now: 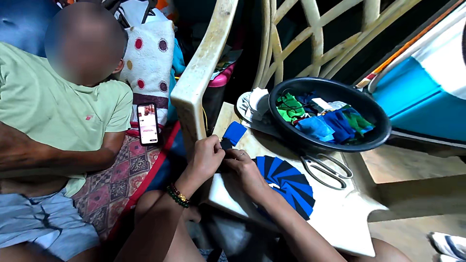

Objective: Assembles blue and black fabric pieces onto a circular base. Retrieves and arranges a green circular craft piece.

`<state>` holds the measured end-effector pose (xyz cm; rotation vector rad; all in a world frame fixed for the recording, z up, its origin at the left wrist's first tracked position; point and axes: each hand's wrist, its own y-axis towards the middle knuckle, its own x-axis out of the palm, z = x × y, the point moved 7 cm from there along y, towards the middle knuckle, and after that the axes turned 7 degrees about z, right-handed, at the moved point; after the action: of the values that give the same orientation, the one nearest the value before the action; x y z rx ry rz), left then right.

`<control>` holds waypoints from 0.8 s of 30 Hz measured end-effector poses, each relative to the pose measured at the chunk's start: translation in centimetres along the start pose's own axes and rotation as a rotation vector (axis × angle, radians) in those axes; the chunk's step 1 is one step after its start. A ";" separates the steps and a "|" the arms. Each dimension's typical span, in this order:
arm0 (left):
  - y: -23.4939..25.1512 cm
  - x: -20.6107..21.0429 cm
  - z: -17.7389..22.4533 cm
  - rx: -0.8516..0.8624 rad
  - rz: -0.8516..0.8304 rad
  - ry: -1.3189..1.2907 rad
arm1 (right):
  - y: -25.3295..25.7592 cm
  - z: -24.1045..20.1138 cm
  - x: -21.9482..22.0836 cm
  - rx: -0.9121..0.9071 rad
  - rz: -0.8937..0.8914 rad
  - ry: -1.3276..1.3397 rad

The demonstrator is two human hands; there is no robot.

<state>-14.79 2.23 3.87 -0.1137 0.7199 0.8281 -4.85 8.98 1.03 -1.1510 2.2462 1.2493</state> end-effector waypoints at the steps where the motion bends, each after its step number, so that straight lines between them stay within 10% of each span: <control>1: 0.0 -0.1 0.0 0.014 0.026 -0.014 | 0.1 0.0 -0.1 0.003 0.000 0.008; 10: -0.6 -2.1 0.5 0.280 0.401 -0.256 | 1.0 0.3 -0.3 0.210 -0.207 0.098; 24: -1.1 -0.9 0.6 -0.144 0.080 -0.885 | 0.3 -0.4 -2.9 0.253 -0.034 0.237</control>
<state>-14.14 1.14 4.69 0.1526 -0.1696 0.8998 -3.24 10.18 3.15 -1.2873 2.4557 0.8213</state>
